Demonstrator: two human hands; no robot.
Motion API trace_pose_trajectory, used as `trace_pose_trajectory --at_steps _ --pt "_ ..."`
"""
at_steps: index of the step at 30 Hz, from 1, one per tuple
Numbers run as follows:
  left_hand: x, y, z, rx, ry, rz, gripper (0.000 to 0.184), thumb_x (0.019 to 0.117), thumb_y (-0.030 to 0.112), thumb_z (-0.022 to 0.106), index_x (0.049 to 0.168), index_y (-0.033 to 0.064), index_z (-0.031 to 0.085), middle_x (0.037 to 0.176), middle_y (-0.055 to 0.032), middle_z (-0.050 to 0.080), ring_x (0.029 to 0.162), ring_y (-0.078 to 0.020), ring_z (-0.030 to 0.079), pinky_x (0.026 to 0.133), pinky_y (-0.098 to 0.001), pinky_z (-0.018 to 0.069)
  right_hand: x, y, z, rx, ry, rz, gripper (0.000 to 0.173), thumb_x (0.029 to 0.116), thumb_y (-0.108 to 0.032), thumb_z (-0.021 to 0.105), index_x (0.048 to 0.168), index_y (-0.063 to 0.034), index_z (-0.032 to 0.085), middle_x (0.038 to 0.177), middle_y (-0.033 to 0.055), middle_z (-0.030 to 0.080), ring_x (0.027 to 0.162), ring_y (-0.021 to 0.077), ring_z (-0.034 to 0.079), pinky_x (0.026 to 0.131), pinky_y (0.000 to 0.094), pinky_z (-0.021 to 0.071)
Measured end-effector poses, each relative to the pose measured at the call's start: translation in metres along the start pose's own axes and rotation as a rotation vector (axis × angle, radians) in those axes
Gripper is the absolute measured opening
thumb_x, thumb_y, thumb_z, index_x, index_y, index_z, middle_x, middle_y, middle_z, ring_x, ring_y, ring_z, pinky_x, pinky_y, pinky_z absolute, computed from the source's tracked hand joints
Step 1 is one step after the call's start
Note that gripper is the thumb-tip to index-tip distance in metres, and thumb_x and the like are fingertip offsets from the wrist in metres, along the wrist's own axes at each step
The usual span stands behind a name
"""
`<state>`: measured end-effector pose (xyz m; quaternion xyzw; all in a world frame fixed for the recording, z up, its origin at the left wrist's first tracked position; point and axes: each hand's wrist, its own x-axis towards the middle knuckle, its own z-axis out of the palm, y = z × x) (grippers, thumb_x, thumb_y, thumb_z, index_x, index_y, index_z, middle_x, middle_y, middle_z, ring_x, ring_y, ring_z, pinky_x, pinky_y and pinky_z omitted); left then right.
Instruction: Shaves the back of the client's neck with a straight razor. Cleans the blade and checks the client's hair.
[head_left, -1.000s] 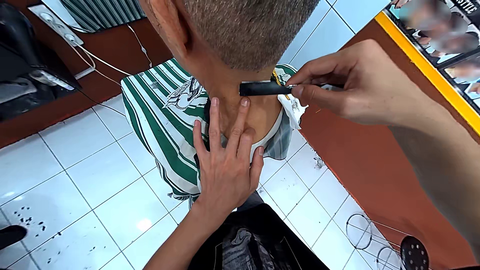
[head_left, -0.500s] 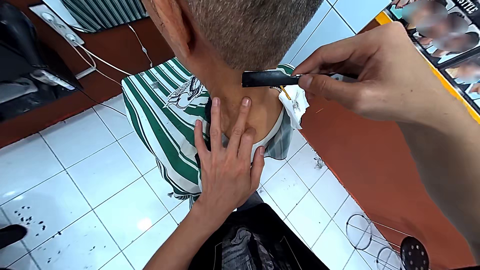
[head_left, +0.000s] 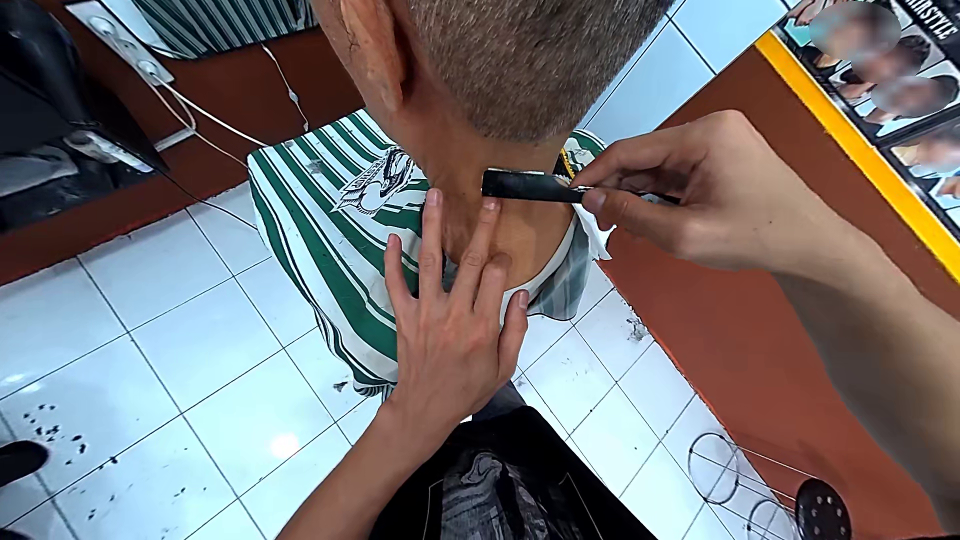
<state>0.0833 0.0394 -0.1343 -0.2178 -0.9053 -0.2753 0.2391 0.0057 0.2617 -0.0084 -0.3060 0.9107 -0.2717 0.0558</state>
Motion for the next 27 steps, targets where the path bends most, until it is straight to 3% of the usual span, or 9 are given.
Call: trace_pose_trajectory --at_steps 5,12,15,27 --pt "0.001 -0.001 0.002 -0.001 -0.019 -0.002 0.032 0.1039 0.03 0.045 0.102 0.0084 0.068 0.164 -0.0112 0.038 0.155 -0.0427 0.021 0.118 -0.0704 0.0141 0.0 -0.002 0.005 0.008 -0.014 0.038 0.02 0.1001 -0.018 0.055 0.105 -0.0089 0.073 0.073 -0.01 0.064 0.056 -0.0094 0.054 0.048 0.0084 0.0441" --pt "0.0 -0.002 0.002 -0.011 -0.02 -0.004 0.033 0.1044 0.031 0.045 0.104 0.0085 0.069 0.166 -0.0088 0.034 0.156 -0.0413 0.019 0.118 -0.0705 0.013 -0.002 -0.008 0.0 0.006 0.056 0.0 0.018 0.1003 -0.016 0.055 0.105 -0.0081 0.071 0.077 -0.0104 0.065 0.061 -0.0095 0.056 0.053 0.0082 0.0472" --pt "0.0 -0.001 0.001 -0.01 -0.031 -0.007 0.034 0.1047 0.031 0.044 0.103 0.0082 0.07 0.165 -0.0104 0.036 0.155 -0.0421 0.02 0.119 -0.0703 0.0121 -0.002 -0.005 0.007 -0.045 0.033 -0.014 0.021 0.0996 -0.016 0.054 0.104 -0.0072 0.073 0.074 -0.0088 0.064 0.058 -0.0089 0.052 0.051 0.0093 0.0426" --pt "0.001 -0.001 0.002 -0.017 -0.017 -0.004 0.034 0.1047 0.031 0.044 0.102 0.0079 0.069 0.165 -0.0104 0.036 0.155 -0.0417 0.02 0.119 -0.0699 0.0128 -0.001 -0.009 0.008 -0.101 0.046 -0.017 0.02 0.0988 -0.016 0.055 0.102 -0.0081 0.073 0.075 -0.0083 0.065 0.06 -0.0095 0.053 0.053 0.0088 0.0428"
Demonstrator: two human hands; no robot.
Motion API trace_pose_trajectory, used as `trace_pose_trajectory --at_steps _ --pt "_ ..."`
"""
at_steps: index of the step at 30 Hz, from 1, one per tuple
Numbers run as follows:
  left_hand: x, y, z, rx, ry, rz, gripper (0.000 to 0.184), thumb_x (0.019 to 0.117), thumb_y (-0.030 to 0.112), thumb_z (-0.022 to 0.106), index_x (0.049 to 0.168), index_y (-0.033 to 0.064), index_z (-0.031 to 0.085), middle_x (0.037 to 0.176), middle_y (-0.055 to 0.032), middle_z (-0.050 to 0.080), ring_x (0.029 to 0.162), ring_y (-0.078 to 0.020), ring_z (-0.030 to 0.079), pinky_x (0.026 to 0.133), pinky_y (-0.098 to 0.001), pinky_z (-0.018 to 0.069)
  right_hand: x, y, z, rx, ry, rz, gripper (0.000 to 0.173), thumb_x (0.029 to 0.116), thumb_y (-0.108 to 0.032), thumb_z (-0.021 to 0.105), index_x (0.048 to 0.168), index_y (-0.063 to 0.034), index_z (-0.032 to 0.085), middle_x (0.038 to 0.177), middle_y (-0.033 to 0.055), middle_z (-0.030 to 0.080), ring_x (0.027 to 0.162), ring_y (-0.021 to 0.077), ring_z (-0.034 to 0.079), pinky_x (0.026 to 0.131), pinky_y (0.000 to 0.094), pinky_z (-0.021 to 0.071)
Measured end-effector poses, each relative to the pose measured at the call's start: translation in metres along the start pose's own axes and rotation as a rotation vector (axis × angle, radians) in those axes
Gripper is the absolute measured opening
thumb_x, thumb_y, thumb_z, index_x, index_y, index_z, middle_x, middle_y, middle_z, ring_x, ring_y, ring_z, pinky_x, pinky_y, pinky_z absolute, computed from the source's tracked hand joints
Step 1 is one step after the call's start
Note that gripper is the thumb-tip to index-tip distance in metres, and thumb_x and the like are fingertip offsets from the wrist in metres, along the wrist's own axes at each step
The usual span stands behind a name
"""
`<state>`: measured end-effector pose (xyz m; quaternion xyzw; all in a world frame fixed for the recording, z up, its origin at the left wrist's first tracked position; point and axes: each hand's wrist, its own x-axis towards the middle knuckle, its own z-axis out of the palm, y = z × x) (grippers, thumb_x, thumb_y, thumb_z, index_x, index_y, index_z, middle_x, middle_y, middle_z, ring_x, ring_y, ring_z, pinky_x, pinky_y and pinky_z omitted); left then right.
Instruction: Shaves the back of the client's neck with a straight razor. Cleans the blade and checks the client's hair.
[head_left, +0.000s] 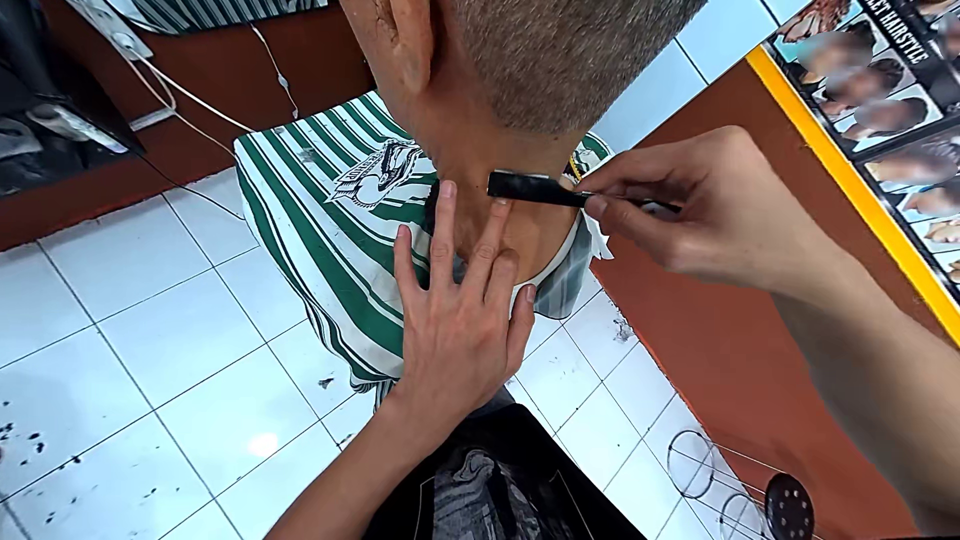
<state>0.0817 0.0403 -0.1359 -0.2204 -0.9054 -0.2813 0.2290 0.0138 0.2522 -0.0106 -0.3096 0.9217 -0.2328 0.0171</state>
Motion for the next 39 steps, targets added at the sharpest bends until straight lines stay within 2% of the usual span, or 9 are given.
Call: trace_pose_trajectory --at_steps 3,6,9,12,18,24,28,30,39 --pt "0.0 0.0 0.0 -0.002 -0.003 0.0 0.034 0.1049 0.031 0.044 0.103 0.0078 0.069 0.165 -0.0097 0.035 0.155 -0.0414 0.02 0.119 -0.07 0.0129 0.001 0.0 0.0 0.009 -0.008 0.012 0.02 0.0991 -0.016 0.055 0.103 -0.0085 0.073 0.075 -0.009 0.064 0.059 -0.0097 0.051 0.051 0.0091 0.0413" --pt "-0.001 0.0 0.001 -0.008 0.003 -0.004 0.034 0.1045 0.031 0.045 0.104 0.007 0.07 0.166 -0.009 0.034 0.156 -0.0407 0.018 0.119 -0.0699 0.0124 0.003 0.0 -0.011 0.046 -0.022 -0.017 0.02 0.1016 -0.019 0.058 0.111 -0.0086 0.072 0.08 -0.0066 0.066 0.061 -0.0049 0.056 0.051 0.0149 0.0488" --pt "0.0 0.0 0.0 -0.005 -0.001 -0.004 0.034 0.1046 0.031 0.045 0.104 0.0077 0.069 0.166 -0.0088 0.035 0.156 -0.0407 0.019 0.119 -0.07 0.0125 0.003 -0.004 -0.003 0.017 0.051 -0.023 0.02 0.0998 -0.017 0.056 0.106 -0.007 0.073 0.078 -0.0074 0.065 0.062 -0.0086 0.054 0.054 0.0098 0.045" --pt "0.0 0.0 0.0 -0.004 -0.003 -0.005 0.034 0.1048 0.032 0.044 0.103 0.008 0.069 0.165 -0.0095 0.036 0.156 -0.0412 0.019 0.119 -0.0701 0.0119 0.003 -0.002 0.002 -0.021 0.015 -0.006 0.021 0.0991 -0.017 0.055 0.103 -0.0081 0.073 0.077 -0.0072 0.066 0.063 -0.0095 0.055 0.056 0.0086 0.0446" --pt "0.0 0.0 0.0 -0.002 -0.002 -0.004 0.035 0.1049 0.031 0.044 0.104 0.0077 0.069 0.166 -0.0089 0.034 0.156 -0.0407 0.019 0.119 -0.0702 0.0122 0.005 -0.006 -0.005 -0.003 0.067 -0.009 0.021 0.0999 -0.017 0.055 0.106 -0.0073 0.073 0.079 -0.0082 0.066 0.063 -0.011 0.054 0.055 0.0075 0.0444" --pt "0.0 0.0 0.0 -0.008 -0.003 -0.007 0.035 0.105 0.031 0.044 0.103 0.0077 0.069 0.165 -0.0101 0.036 0.155 -0.0422 0.02 0.118 -0.0706 0.0126 0.003 -0.002 0.004 -0.04 0.003 -0.014 0.022 0.0984 -0.016 0.054 0.104 -0.0078 0.074 0.077 -0.0062 0.067 0.062 -0.0082 0.055 0.056 0.0101 0.0447" --pt "0.0 -0.001 0.0 -0.007 -0.005 -0.003 0.035 0.1048 0.031 0.044 0.104 0.0073 0.069 0.166 -0.009 0.034 0.156 -0.0412 0.019 0.119 -0.0704 0.0127 0.005 -0.007 -0.003 -0.022 0.059 -0.011 0.022 0.1001 -0.017 0.054 0.105 -0.0076 0.073 0.079 -0.0077 0.066 0.063 -0.0106 0.053 0.056 0.008 0.0433" --pt "0.001 0.0 0.0 -0.007 -0.002 -0.001 0.035 0.1047 0.031 0.044 0.103 0.0073 0.069 0.166 -0.0092 0.035 0.156 -0.0412 0.019 0.118 -0.0703 0.0127 0.006 -0.007 -0.003 -0.011 0.079 -0.024 0.021 0.1002 -0.016 0.055 0.105 -0.0064 0.073 0.08 -0.0068 0.066 0.064 -0.0097 0.055 0.057 0.0088 0.0455" --pt "0.001 -0.001 0.0 -0.011 -0.001 -0.004 0.034 0.1048 0.031 0.044 0.103 0.008 0.069 0.166 -0.0088 0.035 0.156 -0.041 0.019 0.118 -0.0703 0.0125 0.006 -0.006 -0.003 -0.005 0.086 -0.019 0.022 0.1005 -0.017 0.054 0.106 -0.0069 0.073 0.08 -0.0071 0.066 0.065 -0.0095 0.055 0.057 0.009 0.0459"
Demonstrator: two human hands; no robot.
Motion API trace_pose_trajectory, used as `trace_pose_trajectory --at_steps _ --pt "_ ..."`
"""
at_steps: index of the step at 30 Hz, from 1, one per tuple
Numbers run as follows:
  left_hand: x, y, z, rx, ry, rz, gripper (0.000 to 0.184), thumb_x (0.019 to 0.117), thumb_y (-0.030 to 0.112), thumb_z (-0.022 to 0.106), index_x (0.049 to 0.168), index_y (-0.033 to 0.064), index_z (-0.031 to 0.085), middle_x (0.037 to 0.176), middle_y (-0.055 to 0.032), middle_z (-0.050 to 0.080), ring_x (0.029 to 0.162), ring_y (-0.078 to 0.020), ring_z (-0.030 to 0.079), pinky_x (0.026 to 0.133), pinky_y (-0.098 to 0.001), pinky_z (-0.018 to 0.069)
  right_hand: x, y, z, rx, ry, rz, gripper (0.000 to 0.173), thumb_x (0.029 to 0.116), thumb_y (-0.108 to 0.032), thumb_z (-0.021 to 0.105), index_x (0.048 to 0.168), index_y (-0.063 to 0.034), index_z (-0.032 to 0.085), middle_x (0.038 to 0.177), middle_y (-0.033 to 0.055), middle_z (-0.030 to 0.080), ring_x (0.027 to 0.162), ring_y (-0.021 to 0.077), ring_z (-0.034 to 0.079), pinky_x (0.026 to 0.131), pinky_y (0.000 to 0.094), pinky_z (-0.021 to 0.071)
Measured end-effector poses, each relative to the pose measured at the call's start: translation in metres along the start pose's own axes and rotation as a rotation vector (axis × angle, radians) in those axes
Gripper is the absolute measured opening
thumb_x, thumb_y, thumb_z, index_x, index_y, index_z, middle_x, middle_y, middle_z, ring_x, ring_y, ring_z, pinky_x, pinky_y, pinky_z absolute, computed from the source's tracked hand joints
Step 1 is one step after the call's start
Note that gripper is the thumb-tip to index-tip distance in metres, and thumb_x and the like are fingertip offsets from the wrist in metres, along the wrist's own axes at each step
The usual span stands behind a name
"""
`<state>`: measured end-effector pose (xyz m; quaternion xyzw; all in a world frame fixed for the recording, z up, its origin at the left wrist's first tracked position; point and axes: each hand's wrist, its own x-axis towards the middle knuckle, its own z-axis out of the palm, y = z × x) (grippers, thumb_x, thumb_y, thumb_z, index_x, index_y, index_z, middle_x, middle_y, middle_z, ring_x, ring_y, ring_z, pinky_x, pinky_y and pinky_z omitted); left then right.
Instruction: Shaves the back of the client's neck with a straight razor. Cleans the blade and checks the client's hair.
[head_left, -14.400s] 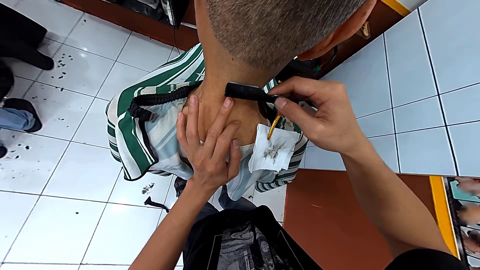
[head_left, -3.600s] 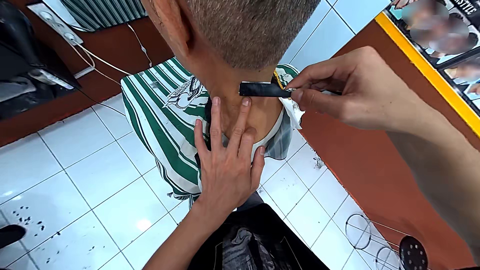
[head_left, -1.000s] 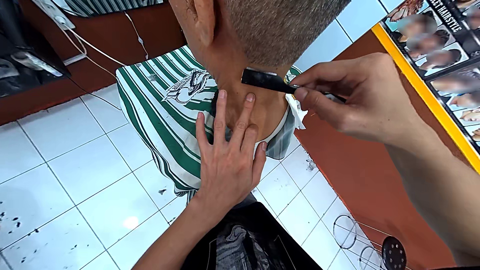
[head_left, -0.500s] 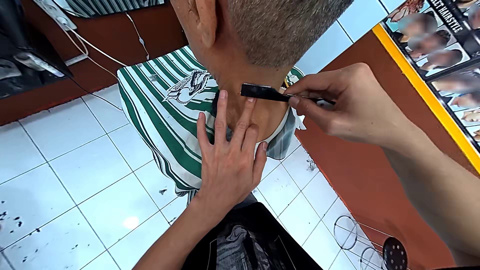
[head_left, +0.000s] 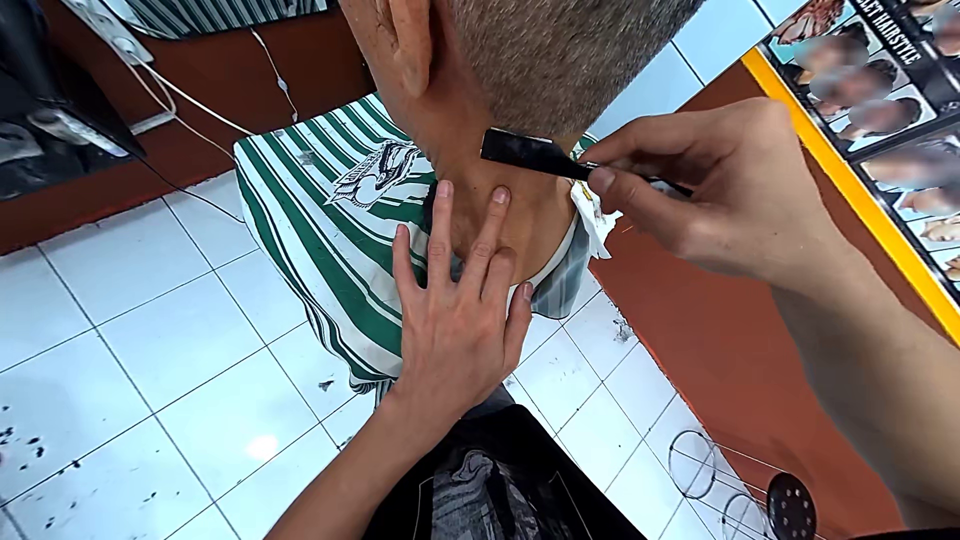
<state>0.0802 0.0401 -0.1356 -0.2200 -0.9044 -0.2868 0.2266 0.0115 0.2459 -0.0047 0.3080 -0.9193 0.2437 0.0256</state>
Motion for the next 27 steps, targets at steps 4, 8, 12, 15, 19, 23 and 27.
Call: trace_pose_trajectory --at_steps 4,8,12,15,19,23,27 --pt "0.0 -0.001 0.0 0.003 0.0 0.005 0.034 0.1047 0.031 0.044 0.103 0.0082 0.068 0.166 -0.009 0.035 0.156 -0.0411 0.019 0.119 -0.0697 0.0126 -0.001 0.002 0.005 -0.022 -0.02 -0.007 0.022 0.0994 -0.017 0.055 0.105 -0.007 0.074 0.08 -0.006 0.068 0.064 -0.0089 0.056 0.057 0.0095 0.0455" --pt "-0.001 -0.002 -0.002 0.013 -0.001 0.007 0.034 0.104 0.031 0.044 0.106 0.0085 0.07 0.157 -0.0119 0.048 0.154 -0.0438 0.022 0.119 -0.0709 0.0116 -0.007 0.01 0.008 0.044 -0.095 -0.072 0.023 0.0995 -0.015 0.055 0.106 -0.0059 0.074 0.083 -0.0037 0.069 0.069 -0.0058 0.059 0.061 0.0117 0.049" --pt "-0.004 0.001 -0.003 0.024 0.03 0.038 0.032 0.1036 0.028 0.046 0.104 0.0082 0.071 0.157 -0.0118 0.049 0.154 -0.0434 0.023 0.12 -0.0694 0.0119 -0.017 0.027 0.003 0.204 -0.084 -0.073 0.02 0.1012 -0.012 0.054 0.108 -0.0036 0.071 0.089 -0.0042 0.069 0.077 -0.0047 0.063 0.07 0.0123 0.054" --pt "-0.004 0.004 0.001 0.044 0.032 0.047 0.031 0.1041 0.028 0.046 0.103 0.0097 0.071 0.16 -0.0098 0.045 0.154 -0.0426 0.022 0.12 -0.0685 0.0123 -0.018 0.038 0.008 0.195 -0.041 -0.04 0.022 0.1006 -0.014 0.053 0.107 -0.0056 0.072 0.091 -0.0044 0.071 0.081 -0.0058 0.064 0.074 0.0119 0.054" --pt "-0.003 0.003 0.004 0.091 0.011 0.045 0.033 0.1038 0.03 0.045 0.108 0.0105 0.071 0.158 -0.0111 0.048 0.154 -0.0436 0.022 0.119 -0.069 0.0114 -0.015 0.043 0.017 0.19 -0.031 -0.043 0.022 0.0991 -0.016 0.054 0.103 -0.0086 0.074 0.084 -0.0063 0.068 0.075 -0.0082 0.06 0.068 0.01 0.0495" --pt "-0.003 0.002 0.003 0.122 -0.02 0.045 0.034 0.1035 0.031 0.045 0.11 0.0101 0.072 0.159 -0.0118 0.046 0.154 -0.045 0.022 0.119 -0.0687 0.0119 -0.012 0.045 0.02 0.209 -0.045 -0.007 0.022 0.0986 -0.018 0.054 0.102 -0.0109 0.075 0.08 -0.0084 0.065 0.069 -0.0081 0.056 0.061 0.0107 0.046" --pt "-0.002 0.003 0.003 0.142 -0.045 0.037 0.036 0.1037 0.032 0.043 0.112 0.0105 0.071 0.159 -0.0132 0.045 0.153 -0.0459 0.022 0.119 -0.0673 0.0133 -0.014 0.049 0.019 0.244 -0.056 0.003 0.022 0.098 -0.017 0.054 0.101 -0.0112 0.074 0.08 -0.0088 0.065 0.068 -0.0083 0.055 0.061 0.0109 0.0459"
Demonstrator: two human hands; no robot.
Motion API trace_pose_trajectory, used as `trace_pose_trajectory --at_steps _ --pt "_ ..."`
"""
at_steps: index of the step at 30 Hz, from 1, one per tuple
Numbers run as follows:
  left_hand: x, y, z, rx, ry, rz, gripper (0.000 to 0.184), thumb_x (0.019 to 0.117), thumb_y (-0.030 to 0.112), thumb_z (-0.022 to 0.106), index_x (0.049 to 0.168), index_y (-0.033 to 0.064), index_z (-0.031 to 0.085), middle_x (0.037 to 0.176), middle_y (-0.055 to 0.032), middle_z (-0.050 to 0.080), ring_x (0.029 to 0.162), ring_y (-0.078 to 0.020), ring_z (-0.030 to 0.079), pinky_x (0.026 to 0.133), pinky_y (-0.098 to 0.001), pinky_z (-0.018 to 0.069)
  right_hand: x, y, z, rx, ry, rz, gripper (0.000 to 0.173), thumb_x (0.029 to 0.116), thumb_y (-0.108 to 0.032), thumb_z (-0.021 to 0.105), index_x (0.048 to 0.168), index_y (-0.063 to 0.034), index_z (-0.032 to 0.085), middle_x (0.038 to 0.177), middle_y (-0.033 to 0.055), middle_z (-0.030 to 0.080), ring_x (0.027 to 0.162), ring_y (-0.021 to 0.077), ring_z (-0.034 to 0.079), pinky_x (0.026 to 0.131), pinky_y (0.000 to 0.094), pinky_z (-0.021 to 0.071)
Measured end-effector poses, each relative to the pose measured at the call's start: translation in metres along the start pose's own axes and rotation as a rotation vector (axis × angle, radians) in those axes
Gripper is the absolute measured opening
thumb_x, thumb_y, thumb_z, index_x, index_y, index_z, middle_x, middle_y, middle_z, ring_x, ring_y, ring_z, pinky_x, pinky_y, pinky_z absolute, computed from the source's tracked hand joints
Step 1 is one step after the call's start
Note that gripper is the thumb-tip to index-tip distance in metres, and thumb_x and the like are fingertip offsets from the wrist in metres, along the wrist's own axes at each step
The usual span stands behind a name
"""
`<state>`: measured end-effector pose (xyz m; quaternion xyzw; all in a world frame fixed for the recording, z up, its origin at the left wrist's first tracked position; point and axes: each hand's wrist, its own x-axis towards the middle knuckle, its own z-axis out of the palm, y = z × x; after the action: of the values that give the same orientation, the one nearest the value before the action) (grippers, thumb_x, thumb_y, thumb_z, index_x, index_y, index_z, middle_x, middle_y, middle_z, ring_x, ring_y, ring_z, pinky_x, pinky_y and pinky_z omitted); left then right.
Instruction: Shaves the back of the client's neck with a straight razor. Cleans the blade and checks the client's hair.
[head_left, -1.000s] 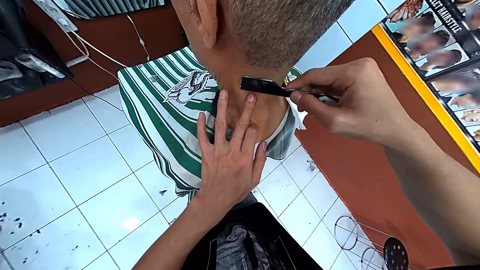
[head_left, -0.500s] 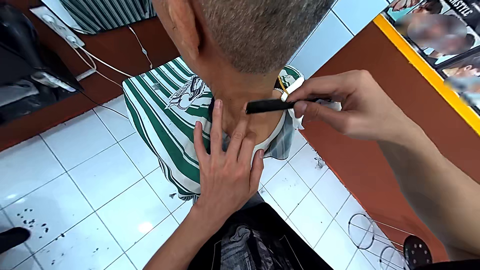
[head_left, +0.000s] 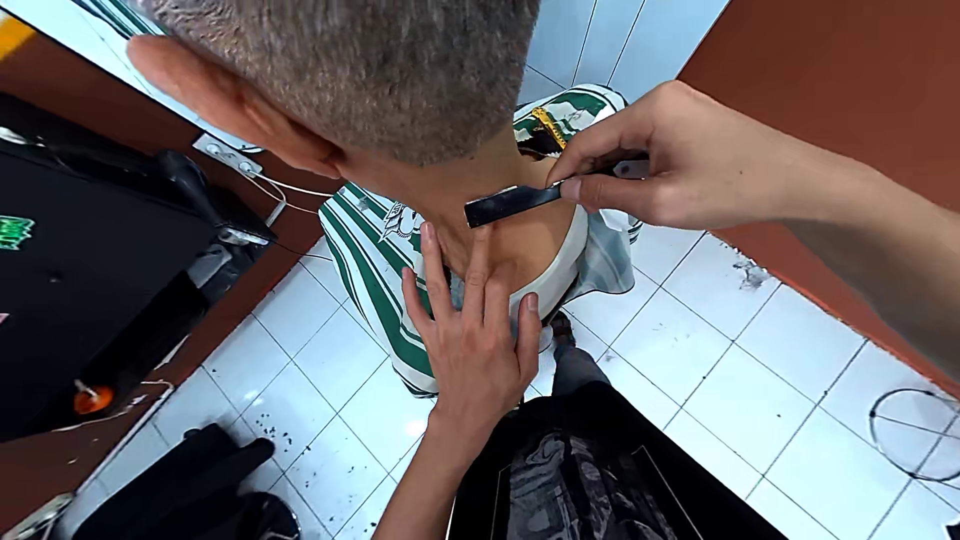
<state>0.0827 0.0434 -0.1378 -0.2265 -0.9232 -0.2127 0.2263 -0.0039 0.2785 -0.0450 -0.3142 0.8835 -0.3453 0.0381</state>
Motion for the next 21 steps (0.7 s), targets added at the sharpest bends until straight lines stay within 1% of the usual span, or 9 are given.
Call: trace_pose_trajectory --at_steps 3,6,9,11,13,15,16,18,21 --pt "-0.0002 0.0007 -0.0003 0.006 0.0 -0.001 0.035 0.1039 0.032 0.042 0.112 0.011 0.068 0.16 -0.0137 0.044 0.154 -0.0453 0.02 0.119 -0.0659 0.0143 0.0005 0.001 -0.0003 0.019 -0.009 0.017 0.02 0.0987 -0.018 0.055 0.1 -0.0119 0.074 0.078 -0.0093 0.064 0.067 -0.008 0.055 0.06 0.0113 0.0453" --pt "-0.0001 0.0012 0.0004 0.012 0.01 0.003 0.035 0.1044 0.032 0.041 0.111 0.0111 0.068 0.16 -0.0137 0.043 0.154 -0.0453 0.02 0.118 -0.0667 0.0144 0.0018 0.0031 -0.0005 0.022 -0.002 0.002 0.02 0.0985 -0.019 0.055 0.097 -0.012 0.074 0.076 -0.01 0.063 0.064 -0.0081 0.053 0.057 0.0116 0.0421" --pt "-0.0006 0.0008 0.0005 0.004 0.01 0.003 0.033 0.104 0.031 0.042 0.108 0.0105 0.067 0.163 -0.0125 0.04 0.155 -0.0438 0.019 0.118 -0.0654 0.0135 0.002 0.0015 -0.002 0.051 0.029 0.008 0.019 0.0985 -0.019 0.056 0.099 -0.0115 0.073 0.08 -0.009 0.066 0.069 -0.009 0.056 0.061 0.0101 0.0455" --pt "-0.0005 0.0009 0.0006 0.001 0.017 0.006 0.031 0.1037 0.03 0.043 0.108 0.0099 0.066 0.163 -0.0127 0.039 0.155 -0.0432 0.019 0.119 -0.0652 0.0133 0.0019 0.0006 -0.0033 0.067 0.051 0.008 0.017 0.099 -0.019 0.057 0.099 -0.0117 0.072 0.081 -0.0091 0.066 0.07 -0.01 0.056 0.062 0.0086 0.0467" --pt "-0.0007 0.0013 0.0007 0.007 0.022 0.005 0.031 0.1034 0.03 0.043 0.108 0.01 0.067 0.161 -0.0143 0.042 0.154 -0.0444 0.021 0.118 -0.0658 0.0146 0.0019 0.0034 -0.0013 0.051 0.038 -0.029 0.018 0.0979 -0.019 0.056 0.099 -0.0115 0.073 0.08 -0.0091 0.066 0.069 -0.0095 0.056 0.061 0.0095 0.0467" --pt "-0.001 0.0015 0.0008 0.011 0.022 0.0 0.033 0.1038 0.03 0.043 0.108 0.0099 0.068 0.158 -0.0154 0.046 0.154 -0.0458 0.021 0.118 -0.067 0.0151 0.0027 0.0049 0.0018 0.036 -0.004 -0.044 0.02 0.0982 -0.019 0.056 0.099 -0.0107 0.074 0.077 -0.0083 0.064 0.065 -0.0076 0.053 0.057 0.012 0.0431" --pt "-0.001 0.0016 0.0007 0.013 0.019 -0.001 0.032 0.1039 0.031 0.043 0.108 0.0102 0.068 0.159 -0.015 0.045 0.154 -0.0456 0.021 0.118 -0.0671 0.0151 0.003 0.0054 0.0023 0.04 -0.016 -0.038 0.02 0.0986 -0.019 0.056 0.099 -0.0109 0.074 0.076 -0.0084 0.064 0.064 -0.0077 0.053 0.056 0.0118 0.0428" --pt "-0.0008 0.0013 0.0008 0.013 0.016 0.001 0.031 0.1036 0.031 0.043 0.107 0.0105 0.067 0.161 -0.0139 0.042 0.154 -0.0443 0.019 0.118 -0.0658 0.0141 0.0045 0.0068 0.0007 0.065 -0.007 -0.022 0.02 0.0972 -0.018 0.056 0.1 -0.0114 0.074 0.079 -0.0092 0.066 0.067 -0.0089 0.056 0.059 0.0105 0.0459" --pt "-0.0005 0.0008 0.0007 0.004 0.01 0.003 0.03 0.1034 0.03 0.044 0.106 0.0104 0.066 0.164 -0.012 0.037 0.155 -0.0424 0.018 0.119 -0.0653 0.0128 0.0068 0.0049 -0.0031 0.096 0.046 -0.001 0.018 0.0978 -0.02 0.058 0.101 -0.0122 0.074 0.081 -0.0098 0.067 0.069 -0.0094 0.058 0.062 0.0096 0.0481"
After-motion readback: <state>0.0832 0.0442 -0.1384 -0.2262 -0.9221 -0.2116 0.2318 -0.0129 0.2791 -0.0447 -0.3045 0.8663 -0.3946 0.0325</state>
